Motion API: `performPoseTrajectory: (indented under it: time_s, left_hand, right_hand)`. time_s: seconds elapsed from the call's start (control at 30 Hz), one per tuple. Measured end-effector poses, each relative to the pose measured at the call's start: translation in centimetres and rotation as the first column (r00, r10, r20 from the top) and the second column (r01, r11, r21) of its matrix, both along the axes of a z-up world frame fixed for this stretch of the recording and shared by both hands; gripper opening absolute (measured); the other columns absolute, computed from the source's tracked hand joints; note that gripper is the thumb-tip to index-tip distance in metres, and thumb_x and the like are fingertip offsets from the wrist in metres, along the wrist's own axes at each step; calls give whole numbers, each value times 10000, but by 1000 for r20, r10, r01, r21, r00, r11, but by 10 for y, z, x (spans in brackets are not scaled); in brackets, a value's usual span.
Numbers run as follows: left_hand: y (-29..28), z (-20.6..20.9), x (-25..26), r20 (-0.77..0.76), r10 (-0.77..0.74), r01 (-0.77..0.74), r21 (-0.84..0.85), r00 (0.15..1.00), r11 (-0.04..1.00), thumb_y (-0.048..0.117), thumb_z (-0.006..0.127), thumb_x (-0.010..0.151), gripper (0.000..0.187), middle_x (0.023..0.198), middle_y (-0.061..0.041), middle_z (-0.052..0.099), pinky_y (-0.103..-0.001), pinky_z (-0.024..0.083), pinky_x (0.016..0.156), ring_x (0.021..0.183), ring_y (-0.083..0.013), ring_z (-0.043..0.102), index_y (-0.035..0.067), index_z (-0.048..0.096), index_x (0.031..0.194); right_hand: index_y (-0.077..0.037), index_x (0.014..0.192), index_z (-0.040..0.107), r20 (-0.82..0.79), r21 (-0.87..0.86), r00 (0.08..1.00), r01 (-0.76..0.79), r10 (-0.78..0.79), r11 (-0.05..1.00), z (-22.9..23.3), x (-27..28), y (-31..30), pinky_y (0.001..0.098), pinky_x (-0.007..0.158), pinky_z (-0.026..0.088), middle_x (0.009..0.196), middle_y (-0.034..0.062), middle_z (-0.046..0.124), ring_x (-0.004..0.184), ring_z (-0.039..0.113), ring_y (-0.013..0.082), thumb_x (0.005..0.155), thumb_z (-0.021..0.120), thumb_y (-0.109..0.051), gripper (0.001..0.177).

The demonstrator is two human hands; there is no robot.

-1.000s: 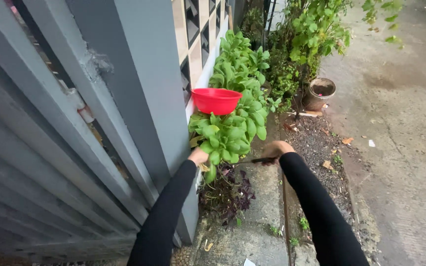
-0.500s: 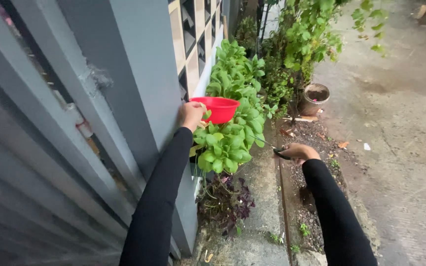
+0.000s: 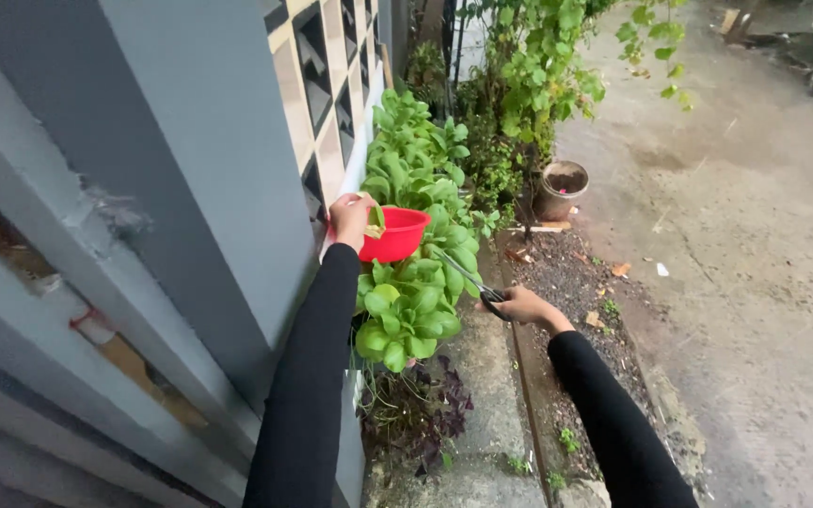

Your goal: Harvesting leafy green vegetables using scissors and a red bowl

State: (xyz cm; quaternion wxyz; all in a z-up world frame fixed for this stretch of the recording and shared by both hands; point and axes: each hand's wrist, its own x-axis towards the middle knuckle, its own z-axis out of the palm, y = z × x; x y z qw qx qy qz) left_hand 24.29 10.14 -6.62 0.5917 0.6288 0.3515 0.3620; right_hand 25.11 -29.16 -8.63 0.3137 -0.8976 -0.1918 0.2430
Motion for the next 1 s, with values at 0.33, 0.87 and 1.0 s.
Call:
performPoseTrajectory:
  time_s: [0.33,0.87,1.0]
  left_hand:
    - [32,-4,42,122,13,-6,-55,992,998,229,832,673,280,864,-42,764,-281,461,870,961,-179,661,185,770,943]
    - [-24,-80,-73,-447,-22,104,161,894,981,365,689,788,212,1048,23,753,-381,527,924,1125,-268,693,296,739,982]
    - [-33,-118,-106,-577,-120,267,177,808,947,419,648,834,336,1122,-29,759,-435,537,957,1158,-315,686,268,754,1115]
  right_hand:
    - [-63,843,726,-3,21,1000,10,-10,1000,-5,-1,12,271,416,497,681,128,593,589,608,202,755,809,-466,421]
    - [-53,830,679,-146,260,984,-59,99,964,25,-34,-3,242,378,382,606,45,512,494,486,138,792,846,-390,378]
    - [-58,793,579,-387,510,904,44,184,859,48,-67,-31,196,384,259,582,-4,433,444,371,55,874,825,-292,350]
